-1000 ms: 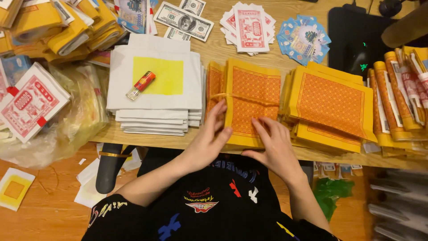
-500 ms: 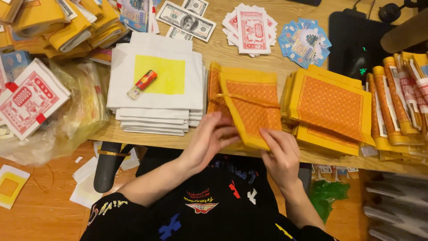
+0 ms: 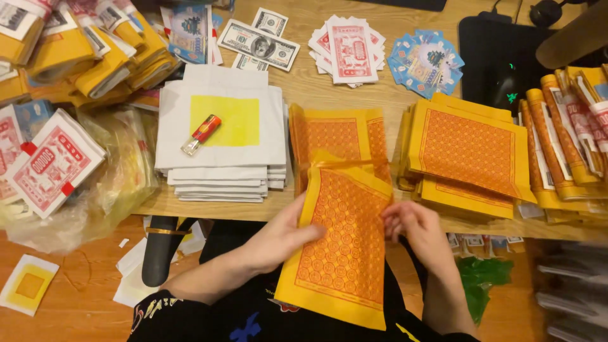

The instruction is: Counting and sorting stacks of yellow joss paper on a desk

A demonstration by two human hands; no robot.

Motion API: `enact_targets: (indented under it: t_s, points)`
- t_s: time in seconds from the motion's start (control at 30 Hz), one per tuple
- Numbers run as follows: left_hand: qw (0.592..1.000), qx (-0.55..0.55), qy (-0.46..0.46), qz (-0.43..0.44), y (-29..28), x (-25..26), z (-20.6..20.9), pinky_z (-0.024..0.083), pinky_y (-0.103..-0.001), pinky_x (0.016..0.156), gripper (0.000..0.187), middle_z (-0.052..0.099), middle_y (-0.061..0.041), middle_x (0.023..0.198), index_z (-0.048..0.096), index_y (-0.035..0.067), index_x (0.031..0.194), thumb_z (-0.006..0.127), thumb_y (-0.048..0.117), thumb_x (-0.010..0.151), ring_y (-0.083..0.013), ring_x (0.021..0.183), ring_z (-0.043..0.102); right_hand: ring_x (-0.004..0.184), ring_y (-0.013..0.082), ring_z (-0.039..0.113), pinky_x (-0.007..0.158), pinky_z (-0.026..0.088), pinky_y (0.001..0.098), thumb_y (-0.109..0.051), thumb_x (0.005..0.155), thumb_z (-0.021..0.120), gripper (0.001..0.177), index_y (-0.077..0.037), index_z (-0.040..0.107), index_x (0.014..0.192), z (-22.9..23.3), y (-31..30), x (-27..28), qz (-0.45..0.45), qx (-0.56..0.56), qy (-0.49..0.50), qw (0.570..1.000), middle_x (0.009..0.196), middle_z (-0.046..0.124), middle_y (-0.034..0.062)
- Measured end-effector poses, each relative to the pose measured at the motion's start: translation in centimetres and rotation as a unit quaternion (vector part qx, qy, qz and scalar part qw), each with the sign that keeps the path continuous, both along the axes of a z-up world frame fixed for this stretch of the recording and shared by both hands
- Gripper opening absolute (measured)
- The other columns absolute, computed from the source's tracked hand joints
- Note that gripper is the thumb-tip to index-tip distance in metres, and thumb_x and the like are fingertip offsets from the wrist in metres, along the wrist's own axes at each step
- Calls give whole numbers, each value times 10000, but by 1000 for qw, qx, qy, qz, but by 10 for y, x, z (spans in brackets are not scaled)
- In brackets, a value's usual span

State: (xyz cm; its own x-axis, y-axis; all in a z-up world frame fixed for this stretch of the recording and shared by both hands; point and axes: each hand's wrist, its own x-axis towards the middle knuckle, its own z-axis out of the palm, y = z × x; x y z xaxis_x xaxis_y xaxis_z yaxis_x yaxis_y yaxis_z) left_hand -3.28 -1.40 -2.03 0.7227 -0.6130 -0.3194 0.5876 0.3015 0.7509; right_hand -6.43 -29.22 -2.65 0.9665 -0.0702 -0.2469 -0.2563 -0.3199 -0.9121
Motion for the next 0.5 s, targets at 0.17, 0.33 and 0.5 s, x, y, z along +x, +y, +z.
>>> enact_targets:
  t_s: [0.17,0.33,0.5]
  points:
    - [1000,2,-27,0,0,-10,14,525,-325,905,581,618,-107,1222,420,52,1382,590,35,828,-175,1049,611,467,173,691,508,469,257,-413,891,565,426,-53,616,670,2,-4,2,91,-64,130,985,517,649,84]
    - [1000,-18,5,-10,-5,-3,11,533,-309,817,526,628,-93,1157,446,63,1344,599,52,841,-159,964,613,747,147,547,691,412,327,-436,851,584,351,-86,609,841,-48,-48,-14,188,-49,162,967,833,607,21]
    - [855,359,-364,-91,20,37,8,449,-324,657,430,729,-58,763,636,103,750,398,358,1002,-176,671,677,940,302,659,821,507,400,-9,807,641,333,128,647,1110,-35,-50,-26,-81,229,91,966,1101,717,241]
